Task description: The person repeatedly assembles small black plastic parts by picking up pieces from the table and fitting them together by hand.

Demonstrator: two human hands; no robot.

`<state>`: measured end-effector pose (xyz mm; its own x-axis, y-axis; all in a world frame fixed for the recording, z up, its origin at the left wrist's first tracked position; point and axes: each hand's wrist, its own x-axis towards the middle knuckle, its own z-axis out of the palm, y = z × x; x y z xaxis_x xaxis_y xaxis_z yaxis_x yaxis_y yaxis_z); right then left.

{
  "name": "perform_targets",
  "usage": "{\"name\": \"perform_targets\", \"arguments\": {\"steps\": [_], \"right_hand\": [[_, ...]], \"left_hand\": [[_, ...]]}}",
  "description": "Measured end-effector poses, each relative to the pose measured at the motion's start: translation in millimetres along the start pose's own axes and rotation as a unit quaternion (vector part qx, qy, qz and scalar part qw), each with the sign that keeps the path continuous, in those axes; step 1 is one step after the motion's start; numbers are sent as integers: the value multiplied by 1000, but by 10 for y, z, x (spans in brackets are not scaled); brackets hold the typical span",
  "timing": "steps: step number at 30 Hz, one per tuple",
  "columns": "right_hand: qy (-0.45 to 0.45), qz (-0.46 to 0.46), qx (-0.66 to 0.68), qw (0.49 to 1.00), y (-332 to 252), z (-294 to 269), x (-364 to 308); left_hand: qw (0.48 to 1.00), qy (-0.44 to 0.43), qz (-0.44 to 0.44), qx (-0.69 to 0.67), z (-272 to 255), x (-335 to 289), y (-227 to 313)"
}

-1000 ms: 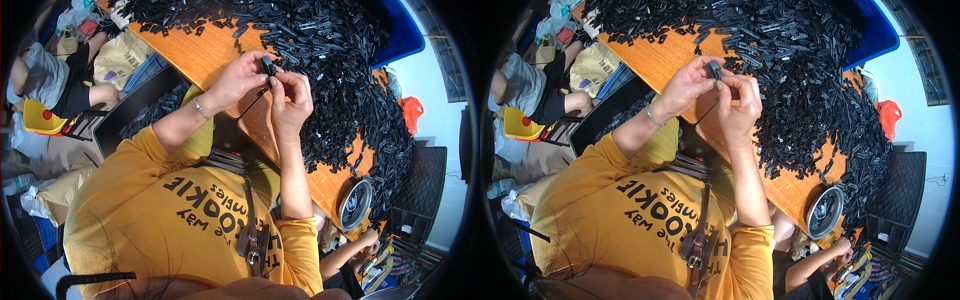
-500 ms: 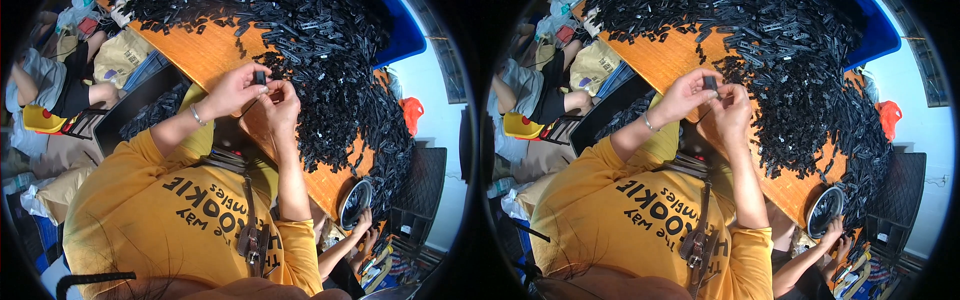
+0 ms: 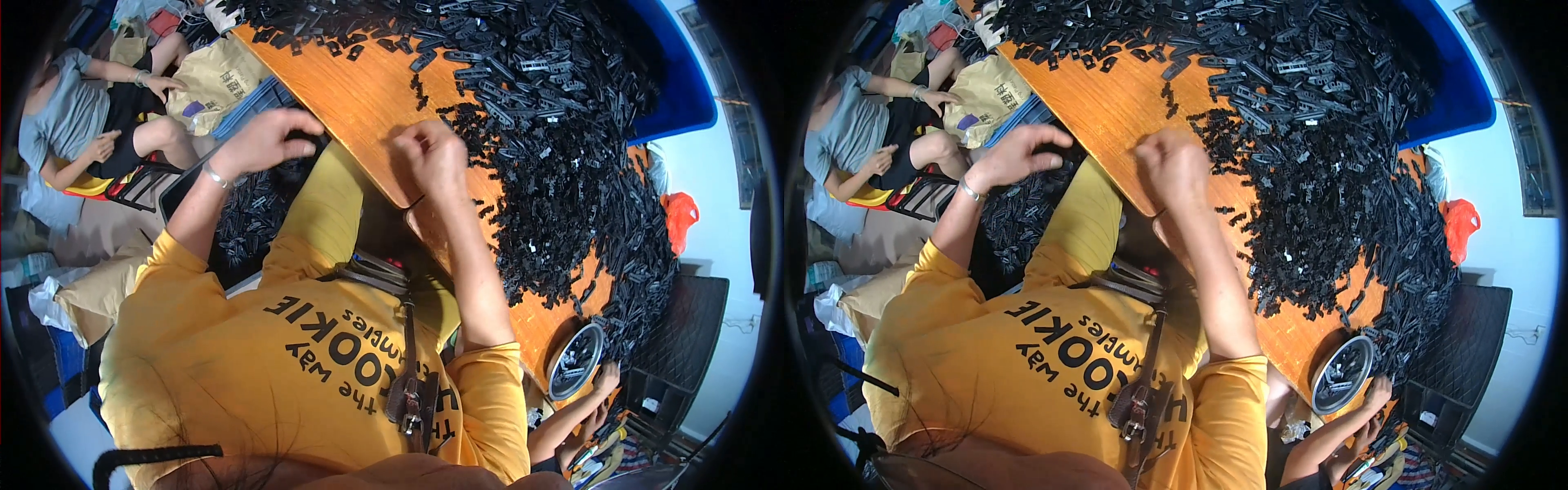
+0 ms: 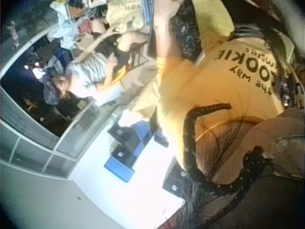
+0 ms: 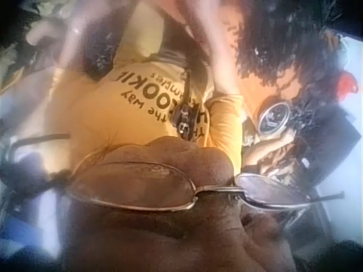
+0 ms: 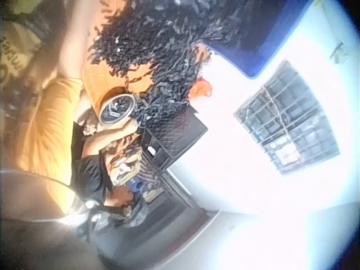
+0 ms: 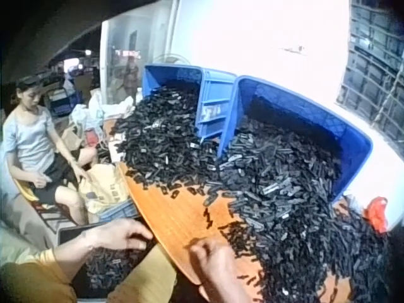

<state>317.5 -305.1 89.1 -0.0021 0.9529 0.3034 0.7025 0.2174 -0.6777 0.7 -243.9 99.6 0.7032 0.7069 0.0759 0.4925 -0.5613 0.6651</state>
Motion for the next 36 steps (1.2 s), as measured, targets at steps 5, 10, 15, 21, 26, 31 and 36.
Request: {"name": "perform_targets", "arguments": {"steps": [5,10,15,21,26,31,36], "right_hand": [[21,-125,-211,969,380,-3,512],[-48,-173,-316,932,494,47,720],[-76,-161,-331,927,416,-43,685],[-54,-66,-240,967,336,-182,475],[36,39,-22,998,325,-299,243],[84,118,98,985,133,-513,116],[163,105,101,976,-102,-690,49]], "left_hand": [[982,154,-61,-95,174,1024,8],[970,231,-62,40,545,2184,24],[962,194,-104,160,687,2642,58],[955,203,-117,182,741,2614,-42],[970,220,-18,104,695,2273,241],[966,248,73,-30,739,1921,617],[933,174,97,-299,829,1767,901]]}}
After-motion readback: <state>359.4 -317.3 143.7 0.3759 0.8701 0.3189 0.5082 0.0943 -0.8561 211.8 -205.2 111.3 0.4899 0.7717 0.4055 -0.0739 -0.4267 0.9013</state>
